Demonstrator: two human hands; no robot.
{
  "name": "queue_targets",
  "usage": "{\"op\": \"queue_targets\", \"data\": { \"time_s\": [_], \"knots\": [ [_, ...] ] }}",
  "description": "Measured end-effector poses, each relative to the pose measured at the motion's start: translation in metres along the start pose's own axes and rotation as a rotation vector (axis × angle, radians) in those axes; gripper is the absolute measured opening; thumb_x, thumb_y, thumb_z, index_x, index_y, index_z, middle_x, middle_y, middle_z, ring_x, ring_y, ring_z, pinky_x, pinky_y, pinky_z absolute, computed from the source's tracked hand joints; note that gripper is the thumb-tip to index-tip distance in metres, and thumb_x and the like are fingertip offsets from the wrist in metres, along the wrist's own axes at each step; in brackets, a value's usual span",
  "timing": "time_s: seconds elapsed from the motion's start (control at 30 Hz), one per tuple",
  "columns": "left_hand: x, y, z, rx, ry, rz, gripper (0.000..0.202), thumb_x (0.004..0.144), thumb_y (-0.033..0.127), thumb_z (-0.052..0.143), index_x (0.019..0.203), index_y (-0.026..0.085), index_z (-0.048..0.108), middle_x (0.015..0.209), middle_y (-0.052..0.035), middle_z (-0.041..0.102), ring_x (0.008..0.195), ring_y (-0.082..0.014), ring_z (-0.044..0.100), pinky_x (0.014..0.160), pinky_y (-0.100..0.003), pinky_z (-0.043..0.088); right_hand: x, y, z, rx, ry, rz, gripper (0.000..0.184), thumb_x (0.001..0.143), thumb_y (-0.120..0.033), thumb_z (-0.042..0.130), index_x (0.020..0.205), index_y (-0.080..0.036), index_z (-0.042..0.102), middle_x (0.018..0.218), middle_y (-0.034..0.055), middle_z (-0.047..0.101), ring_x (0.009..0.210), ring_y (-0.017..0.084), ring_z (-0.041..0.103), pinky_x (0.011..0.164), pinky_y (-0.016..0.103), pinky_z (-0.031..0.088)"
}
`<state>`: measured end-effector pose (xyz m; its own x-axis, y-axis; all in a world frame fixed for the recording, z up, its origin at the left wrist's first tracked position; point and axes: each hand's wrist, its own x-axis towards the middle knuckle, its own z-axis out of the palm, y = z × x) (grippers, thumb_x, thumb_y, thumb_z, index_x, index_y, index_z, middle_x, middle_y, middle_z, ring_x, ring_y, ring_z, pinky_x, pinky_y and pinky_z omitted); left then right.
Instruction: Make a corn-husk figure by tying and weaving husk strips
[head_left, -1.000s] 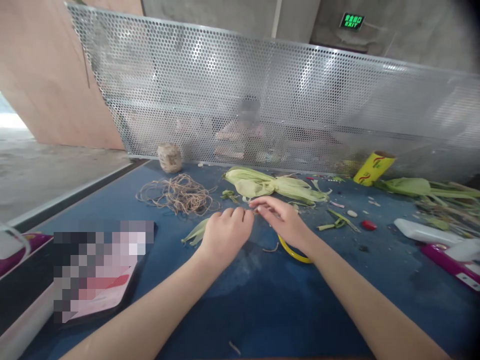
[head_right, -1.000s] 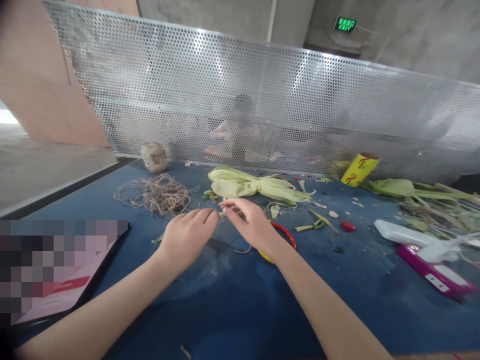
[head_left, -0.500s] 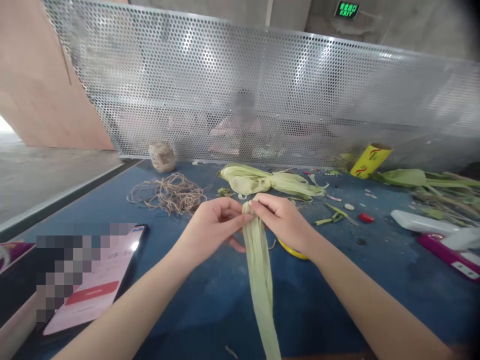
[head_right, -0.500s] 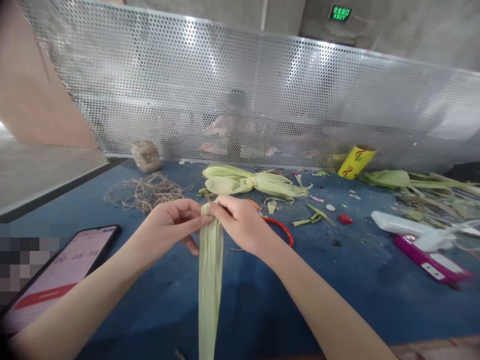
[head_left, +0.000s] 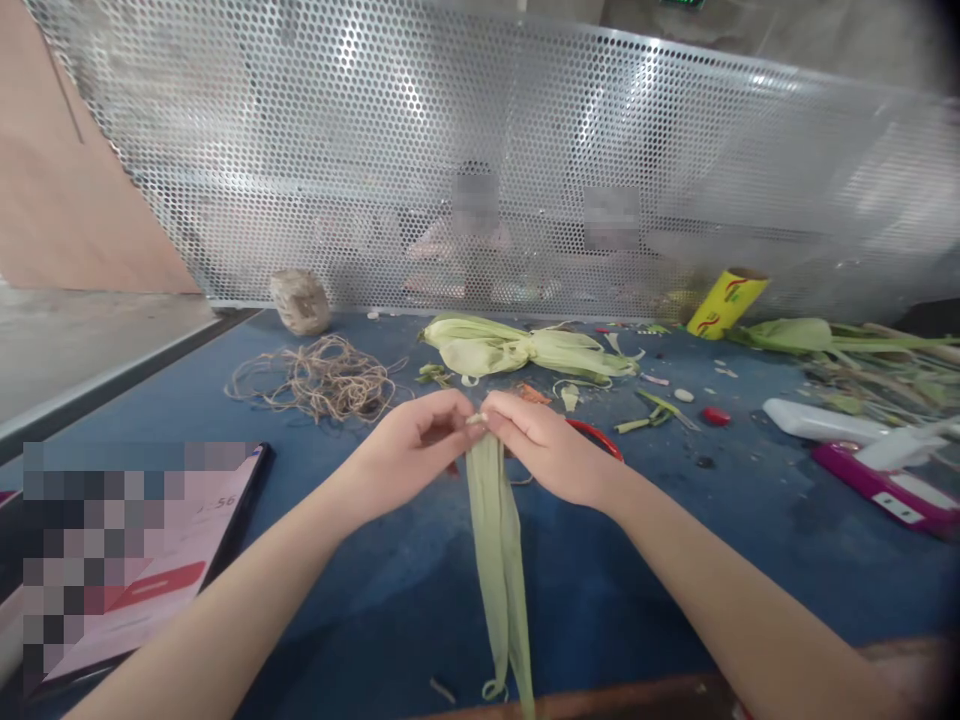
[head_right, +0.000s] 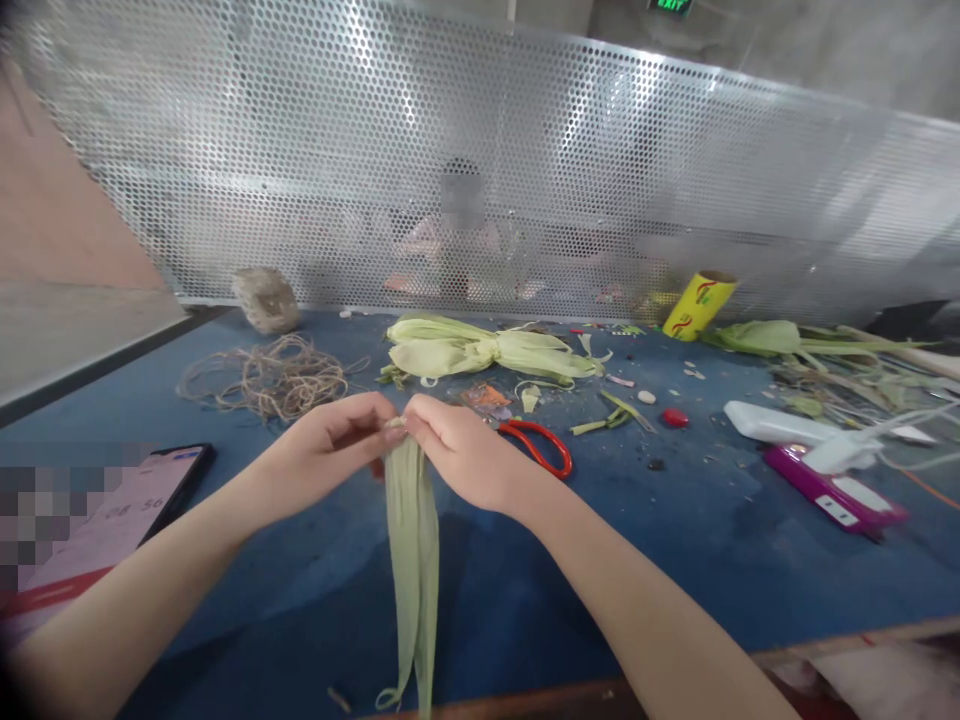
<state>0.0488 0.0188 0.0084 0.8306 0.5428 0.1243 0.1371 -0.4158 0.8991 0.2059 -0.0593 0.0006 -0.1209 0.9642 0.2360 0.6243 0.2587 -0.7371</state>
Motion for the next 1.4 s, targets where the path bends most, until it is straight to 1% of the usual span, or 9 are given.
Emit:
{"op": "queue_targets", "data": {
  "time_s": [0.17,0.33,0.5,0.73,0.83,0.93,1.07,1.23,1.4],
  "knots": [
    [-0.002,0.001,0.001,0.142,0.028,0.049,0.020,0.084,0.031,0.046,0.070,0.017,0.050,0.061,0.0048,0.047,0.056,-0.0081,0.047,0.055,-0.020,0.042,-0.001,0.003,0.001,0.080,0.014,-0.023,0.024,0.091,-0.030,0.032,0.069,-0.020,0.034,0.064,-0.0045,0.033,0.059,0.009,0.034,0.056,0.023,0.029],
    [-0.004,-0.001,0.006,0.395,0.184,0.215,0.019,0.085,0.024,0.044,0.070,0.018,0.052,0.060,0.0049,0.046,0.055,-0.0076,0.043,0.052,-0.018,0.037,0.004,0.007,0.008,0.327,0.042,-0.014,0.025,0.089,-0.031,0.036,0.067,-0.020,0.037,0.063,-0.0046,0.031,0.057,0.009,0.032,0.052,0.021,0.029],
    [-0.006,-0.005,0.010,0.628,0.346,0.340,0.016,0.086,0.023,0.042,0.077,0.018,0.054,0.070,0.0012,0.054,0.066,-0.0106,0.051,0.063,-0.021,0.041,0.010,0.007,0.019,0.665,0.085,0.101,0.027,0.088,-0.037,0.038,0.067,-0.021,0.036,0.056,-0.0068,0.024,0.046,0.007,0.025,0.044,0.020,0.024],
    [0.000,-0.004,0.006,0.229,0.128,-0.038,0.020,0.078,0.037,0.053,0.073,0.018,0.054,0.062,0.0047,0.052,0.052,-0.0082,0.048,0.050,-0.018,0.041,0.008,0.007,0.018,0.249,0.229,0.057,0.027,0.087,-0.033,0.039,0.064,-0.019,0.038,0.057,-0.0054,0.031,0.051,0.008,0.032,0.048,0.021,0.026],
    [0.001,-0.002,0.004,0.155,0.090,-0.076,0.024,0.078,0.038,0.052,0.065,0.017,0.051,0.056,0.0061,0.045,0.048,-0.0071,0.044,0.046,-0.018,0.037,0.004,0.004,0.016,0.116,0.249,0.032,0.023,0.086,-0.032,0.041,0.066,-0.020,0.040,0.057,-0.0056,0.033,0.052,0.009,0.032,0.050,0.021,0.026],
    [-0.001,0.000,0.005,0.202,0.148,-0.031,0.024,0.079,0.034,0.050,0.062,0.017,0.050,0.053,0.0066,0.042,0.048,-0.0068,0.040,0.045,-0.018,0.035,0.003,0.003,0.017,0.084,0.238,0.036,0.022,0.086,-0.033,0.042,0.068,-0.020,0.040,0.057,-0.0057,0.033,0.052,0.009,0.032,0.050,0.021,0.027],
    [-0.004,0.001,0.012,0.381,0.277,0.047,0.022,0.080,0.030,0.049,0.062,0.017,0.049,0.055,0.0057,0.045,0.050,-0.0073,0.040,0.046,-0.018,0.034,0.006,0.005,0.021,0.271,0.282,0.038,0.025,0.087,-0.034,0.040,0.066,-0.020,0.040,0.057,-0.0053,0.034,0.052,0.009,0.034,0.049,0.021,0.028],
    [-0.007,-0.002,0.023,0.672,0.536,0.277,0.012,0.082,0.023,0.050,0.071,0.018,0.052,0.065,0.0024,0.054,0.060,-0.0100,0.050,0.057,-0.020,0.040,0.012,0.000,0.028,0.817,0.299,0.201,0.029,0.084,-0.031,0.044,0.059,-0.020,0.038,0.044,-0.0085,0.029,0.038,0.006,0.026,0.039,0.020,0.020],
    [-0.008,-0.004,0.026,0.850,0.589,0.460,0.012,0.084,0.020,0.048,0.075,0.017,0.054,0.072,-0.0018,0.060,0.073,-0.0140,0.055,0.070,-0.023,0.043,0.012,-0.005,0.031,1.018,0.327,0.256,0.028,0.082,-0.030,0.046,0.057,-0.019,0.039,0.041,-0.0089,0.030,0.036,0.005,0.024,0.038,0.020,0.019]
  ]
}}
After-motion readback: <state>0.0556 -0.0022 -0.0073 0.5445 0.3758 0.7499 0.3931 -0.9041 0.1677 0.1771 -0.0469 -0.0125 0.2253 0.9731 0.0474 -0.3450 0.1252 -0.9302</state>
